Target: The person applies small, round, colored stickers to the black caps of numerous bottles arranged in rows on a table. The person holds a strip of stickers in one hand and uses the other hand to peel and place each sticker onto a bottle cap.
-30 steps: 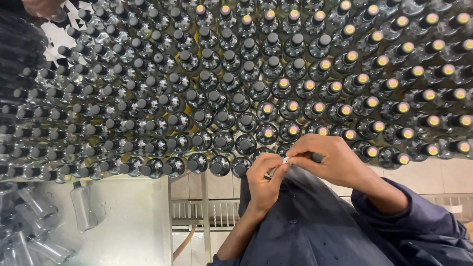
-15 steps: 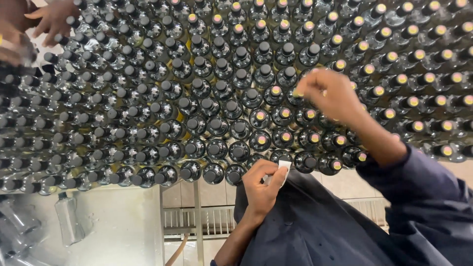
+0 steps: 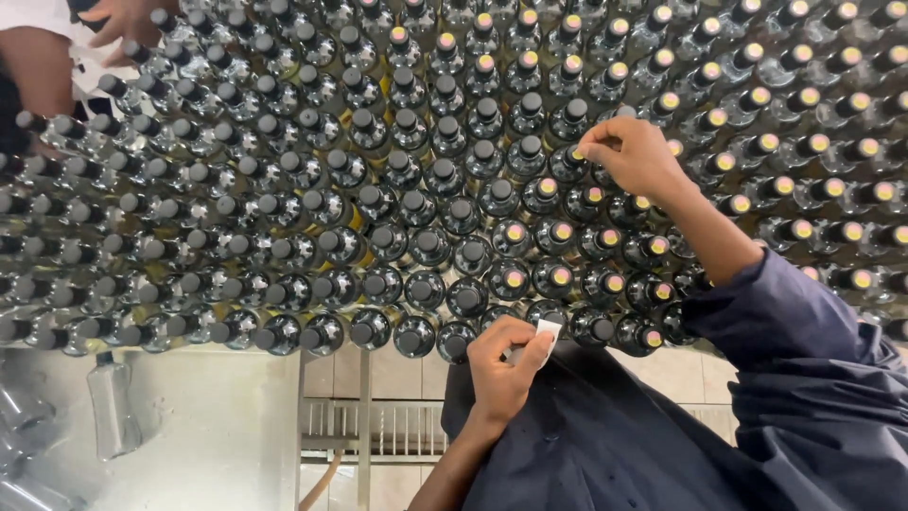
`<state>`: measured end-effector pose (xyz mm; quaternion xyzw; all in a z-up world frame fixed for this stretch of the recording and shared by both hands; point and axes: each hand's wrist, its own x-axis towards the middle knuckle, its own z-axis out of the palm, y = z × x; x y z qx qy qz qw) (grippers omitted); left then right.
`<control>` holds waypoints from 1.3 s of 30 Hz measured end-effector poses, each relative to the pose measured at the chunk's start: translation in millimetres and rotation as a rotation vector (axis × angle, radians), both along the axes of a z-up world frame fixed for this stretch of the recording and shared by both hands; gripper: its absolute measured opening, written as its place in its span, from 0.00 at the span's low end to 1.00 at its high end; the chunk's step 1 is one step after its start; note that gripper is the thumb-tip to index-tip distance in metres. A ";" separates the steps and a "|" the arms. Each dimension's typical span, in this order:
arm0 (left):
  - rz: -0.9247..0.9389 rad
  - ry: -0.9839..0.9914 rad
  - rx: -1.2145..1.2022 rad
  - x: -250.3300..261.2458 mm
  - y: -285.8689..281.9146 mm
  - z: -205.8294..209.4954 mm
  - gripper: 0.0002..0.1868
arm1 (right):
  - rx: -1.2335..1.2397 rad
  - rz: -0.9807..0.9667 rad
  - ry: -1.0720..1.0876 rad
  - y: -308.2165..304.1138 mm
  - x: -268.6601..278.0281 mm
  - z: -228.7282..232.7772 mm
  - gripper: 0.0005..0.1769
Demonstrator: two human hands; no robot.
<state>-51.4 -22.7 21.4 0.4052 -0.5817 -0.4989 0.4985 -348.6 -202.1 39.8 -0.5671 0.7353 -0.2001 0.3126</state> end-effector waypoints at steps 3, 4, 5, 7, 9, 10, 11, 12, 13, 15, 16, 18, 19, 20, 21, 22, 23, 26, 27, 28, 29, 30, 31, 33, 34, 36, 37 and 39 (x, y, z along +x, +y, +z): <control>-0.011 -0.006 0.006 1.0 -1.1 0.3 0.18 | -0.037 0.040 0.018 -1.4 -2.5 -8.0 0.11; -0.012 -0.006 0.005 0.9 -1.7 0.8 0.18 | -0.066 0.073 0.034 -2.5 -4.4 -11.6 0.12; -0.015 -0.007 0.004 1.0 -2.6 0.4 0.18 | -0.066 0.069 0.033 -3.4 -3.2 -12.6 0.12; -0.015 -0.004 0.005 1.0 -3.3 -0.7 0.17 | -0.070 0.046 0.063 -4.8 -0.4 -15.2 0.11; -0.021 -0.006 0.005 2.0 -4.0 -0.9 0.17 | -0.137 0.066 0.094 -6.1 -6.0 -29.5 0.10; -0.023 -0.005 0.005 1.7 -4.0 -0.8 0.17 | -0.202 0.091 0.128 -7.0 -9.1 -36.2 0.09; -0.023 -0.005 0.006 1.6 -4.2 -1.3 0.17 | -0.201 0.092 0.129 -6.2 -11.5 -42.2 0.09; -0.021 -0.011 0.014 2.0 -4.1 -2.1 0.17 | -0.264 0.106 0.162 -5.6 -13.1 -48.9 0.07; -0.020 -0.018 0.022 2.5 -3.8 -2.8 0.16 | -0.328 0.120 0.196 -4.8 -14.6 -55.5 0.05; -0.023 -0.013 0.016 2.8 -3.8 -3.0 0.16 | -0.335 0.133 0.198 -2.2 -11.5 -51.1 0.05; -0.027 -0.008 0.009 3.1 -3.7 -3.0 0.16 | -0.343 0.144 0.200 -1.0 -9.8 -49.1 0.05; -0.024 -0.009 0.013 3.6 -2.4 -4.3 0.16 | -0.280 0.155 0.188 -0.3 -8.5 -45.6 0.19; -0.025 -0.009 0.017 3.7 -1.9 -4.8 0.16 | -0.219 0.163 0.178 -0.4 -7.9 -43.6 0.37; -0.018 -0.009 0.017 3.4 -1.7 -4.8 0.16 | -0.219 0.169 0.177 -2.0 -3.9 -37.1 0.37; -0.017 -0.006 0.013 2.7 -1.3 -4.8 0.16 | -0.143 0.138 0.160 -3.4 -0.3 -30.6 0.37; -0.023 -0.003 0.010 3.1 -0.7 -5.1 0.16 | -0.065 0.100 0.143 -2.4 3.0 -24.9 0.37; -0.023 -0.005 0.011 3.3 0.5 -4.7 0.16 | -0.064 0.099 0.141 -6.2 -0.8 -32.4 0.37; -0.018 -0.015 0.025 2.8 2.3 -3.1 0.17 | -0.103 0.169 0.117 -12.6 -6.9 -36.9 0.23; -0.025 -0.004 0.039 3.0 3.1 -3.2 0.17 | -0.044 0.076 0.020 -10.6 -3.8 -27.7 0.22; -0.033 0.007 0.050 3.1 3.6 -3.2 0.18 | 0.015 -0.016 -0.076 -8.8 -1.0 -18.0 0.22; -0.032 0.006 0.051 2.3 5.3 -3.9 0.18 | 0.015 -0.016 -0.078 -10.8 -2.2 -21.6 0.22; -0.030 0.028 0.079 1.9 5.0 -4.9 0.18 | 0.004 -0.025 -0.043 -12.4 -4.7 -24.7 0.22; -0.028 0.050 0.108 1.5 4.6 -5.9 0.18 | -0.006 -0.035 -0.009 -14.0 -7.1 -27.6 0.22; -0.019 0.085 0.073 -0.6 -0.6 -9.0 0.18 | -0.199 -0.004 0.055 -10.7 -29.1 -73.8 0.17; -0.002 0.117 0.044 0.4 -0.5 -10.7 0.19 | -0.384 0.040 0.113 -7.8 -36.5 -99.7 0.13; 0.032 0.140 0.055 0.8 -1.4 -10.1 0.19 | -0.414 0.145 0.042 35.8 -1.2 -40.2 0.10; 0.061 0.168 0.060 -0.4 -3.3 -9.8 0.19 | -0.449 0.247 -0.023 55.4 14.5 -9.1 0.10; 0.066 0.173 0.031 -1.6 -5.9 -10.5 0.20 | -0.299 0.287 -0.161 104.1 56.3 45.8 0.14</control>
